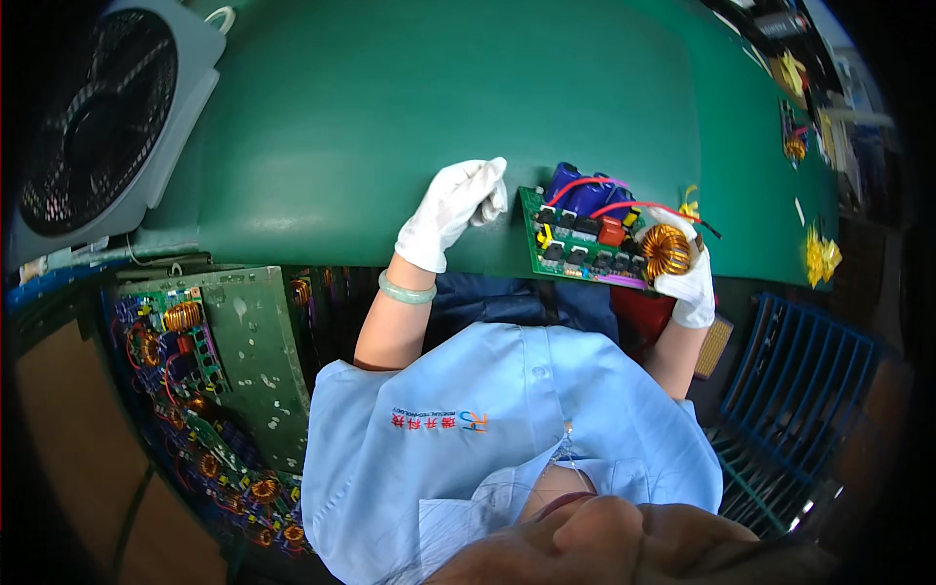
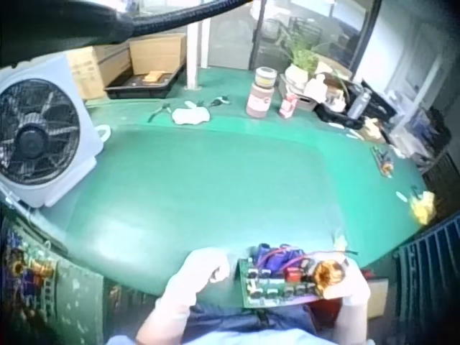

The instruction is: The person picks up green circuit boards from a rack, wipes them with a white cloth, and places them back. They handle the boards one at a time, turning them over to clean both sides before returning them to the rack.

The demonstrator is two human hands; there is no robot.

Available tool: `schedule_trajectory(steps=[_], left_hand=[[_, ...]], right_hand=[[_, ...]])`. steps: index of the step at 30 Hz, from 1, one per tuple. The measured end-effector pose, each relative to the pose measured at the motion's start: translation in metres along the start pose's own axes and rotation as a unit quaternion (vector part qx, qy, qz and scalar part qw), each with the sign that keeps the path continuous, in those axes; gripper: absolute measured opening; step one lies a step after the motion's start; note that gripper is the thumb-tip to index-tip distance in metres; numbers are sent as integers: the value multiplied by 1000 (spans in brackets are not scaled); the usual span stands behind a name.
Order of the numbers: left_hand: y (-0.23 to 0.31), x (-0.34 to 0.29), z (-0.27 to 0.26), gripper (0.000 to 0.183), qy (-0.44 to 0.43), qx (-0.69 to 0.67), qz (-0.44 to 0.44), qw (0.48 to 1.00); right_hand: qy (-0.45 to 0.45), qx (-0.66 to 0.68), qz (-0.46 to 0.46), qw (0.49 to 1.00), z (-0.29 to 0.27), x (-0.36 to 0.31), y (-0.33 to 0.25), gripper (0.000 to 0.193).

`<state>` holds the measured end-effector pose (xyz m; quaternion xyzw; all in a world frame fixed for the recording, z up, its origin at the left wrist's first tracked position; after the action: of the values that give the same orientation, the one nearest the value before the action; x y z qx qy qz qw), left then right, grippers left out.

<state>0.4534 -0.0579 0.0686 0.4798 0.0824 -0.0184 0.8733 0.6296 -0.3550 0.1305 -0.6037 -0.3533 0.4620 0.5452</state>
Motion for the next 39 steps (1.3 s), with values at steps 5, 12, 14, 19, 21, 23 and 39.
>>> schedule_trajectory(steps=[5, 12, 14, 19, 21, 23, 39], left_hand=[[-6, 6, -1, 44, -11, 0, 31, 999], [-7, 5, -2, 45, -19, 49, 45, 998], [-6, 7, 2, 45, -20, 50, 48, 997], [-11, 6, -3, 45, -26, 50, 76, 996], [-11, 6, -4, 45, -25, 52, 83, 995], [-11, 8, -4, 45, -31, 52, 94, 994], [-8, 5, 3, 46, -15, 64, 87, 994]], right_hand=[[0, 8, -14, 1000, 2, -5, -1, 92], [-1, -4, -15, 1000, -1, 1, -8, 81], [3, -9, -29, 1000, 0, -2, -8, 80], [-20, 0, -25, 1000, 3, 0, -14, 78], [-18, 10, -24, 999, 4, 1, -13, 77], [-13, 2, -33, 999, 4, 0, -16, 76], [-31, -7, -29, 999, 2, 0, -14, 78]])
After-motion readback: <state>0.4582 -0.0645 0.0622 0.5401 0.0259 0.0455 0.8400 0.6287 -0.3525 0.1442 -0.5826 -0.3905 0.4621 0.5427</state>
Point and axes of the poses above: each hand's wrist, its own x-axis towards the middle knuckle, its own z-axis out of the palm, y = z × x, the point moved 3 cm from there along x, towards the middle knuckle, and after that the axes turned 15 degrees about -y, right-handed, at the moved point
